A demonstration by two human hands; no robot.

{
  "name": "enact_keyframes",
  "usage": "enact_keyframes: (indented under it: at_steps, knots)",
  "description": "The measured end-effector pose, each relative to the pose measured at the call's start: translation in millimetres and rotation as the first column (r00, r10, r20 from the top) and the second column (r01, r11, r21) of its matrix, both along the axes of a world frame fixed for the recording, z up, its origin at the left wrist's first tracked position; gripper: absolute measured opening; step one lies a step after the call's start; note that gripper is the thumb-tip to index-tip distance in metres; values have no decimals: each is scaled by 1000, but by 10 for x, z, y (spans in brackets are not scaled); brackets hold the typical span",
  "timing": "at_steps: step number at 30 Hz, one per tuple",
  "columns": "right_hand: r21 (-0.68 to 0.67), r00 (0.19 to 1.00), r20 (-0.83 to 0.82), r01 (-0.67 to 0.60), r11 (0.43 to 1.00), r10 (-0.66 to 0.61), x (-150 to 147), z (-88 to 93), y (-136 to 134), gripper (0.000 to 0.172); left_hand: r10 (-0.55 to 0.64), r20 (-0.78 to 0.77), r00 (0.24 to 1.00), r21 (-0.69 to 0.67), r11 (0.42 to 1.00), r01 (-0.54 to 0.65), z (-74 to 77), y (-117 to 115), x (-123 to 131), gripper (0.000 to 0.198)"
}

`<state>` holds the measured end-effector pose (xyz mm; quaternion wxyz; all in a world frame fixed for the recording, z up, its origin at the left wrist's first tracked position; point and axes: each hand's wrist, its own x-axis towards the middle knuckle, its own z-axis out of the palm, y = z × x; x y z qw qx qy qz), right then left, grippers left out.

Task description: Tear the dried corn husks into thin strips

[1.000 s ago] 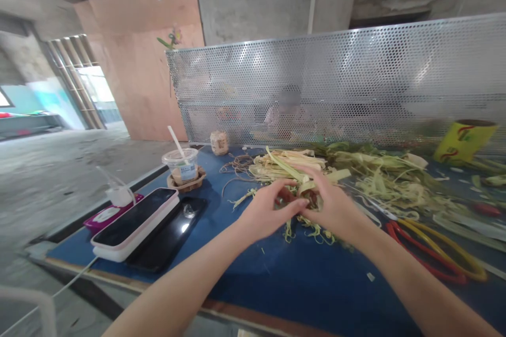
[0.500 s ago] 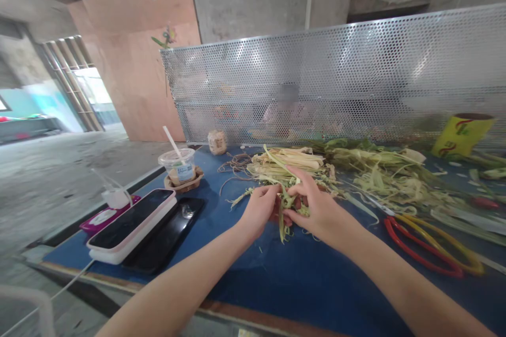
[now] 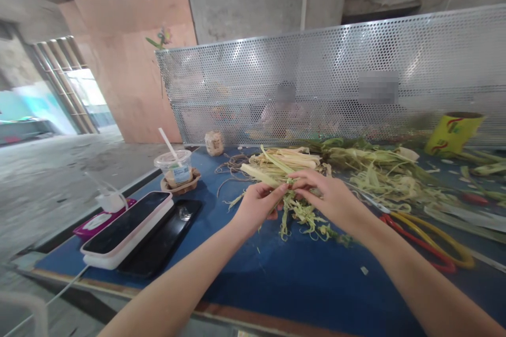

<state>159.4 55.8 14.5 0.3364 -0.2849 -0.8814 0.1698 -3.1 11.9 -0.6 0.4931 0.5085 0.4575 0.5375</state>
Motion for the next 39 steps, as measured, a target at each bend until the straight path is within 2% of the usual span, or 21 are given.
enact_keyframes:
  at_steps: [8, 12, 14, 21, 25, 28, 30, 32, 35, 37, 39]
  knots:
    - [133, 996, -2, 89, 987, -89, 12, -14, 15, 15, 28, -69, 997, 82, 996, -23, 7, -18, 13, 27]
    - [254, 999, 27, 19, 967, -27, 4, -39, 49, 13, -28, -100, 995, 77, 996, 35, 28, -31, 30, 27]
    - [273, 999, 28, 8, 962, -16, 4, -40, 51, 13, -46, -102, 994, 95, 994, 56, 30, -30, 32, 26]
    - [243, 989, -60, 143, 959, -132, 35, 24, 7, 8, -6, -6, 1000, 71, 997, 6, 39, -26, 28, 25]
    - [234, 993, -52, 118, 965, -109, 20, 6, -3, 9, -56, -7, 998, 48, 997, 57, 36, -31, 31, 27]
    - [243, 992, -94, 108, 964, -87, 6, 1, -24, 11, -67, 22, 997, 79, 995, 65, 21, -29, 38, 31]
    - [264, 985, -165, 99, 959, -56, -4, -1, -42, 20, -56, 36, 998, 111, 992, 52, 21, -30, 38, 28]
    - [267, 963, -268, 63, 962, 11, -20, -21, -49, 35, -31, 58, 998, 129, 991, 24, 32, -32, 31, 26]
    - [193, 937, -345, 18, 981, 51, -51, -83, -31, 46, 2, 105, 994, 147, 989, -17, 51, -29, 8, 27]
    - [107, 963, -270, 13, 994, 17, -65, -117, -9, 36, 9, 126, 992, 163, 986, -29, 50, -20, -8, 27]
    - [51, 990, -143, 18, 999, -10, -64, -120, 6, 17, 9, 134, 991, 178, 983, -33, 37, -10, -18, 27]
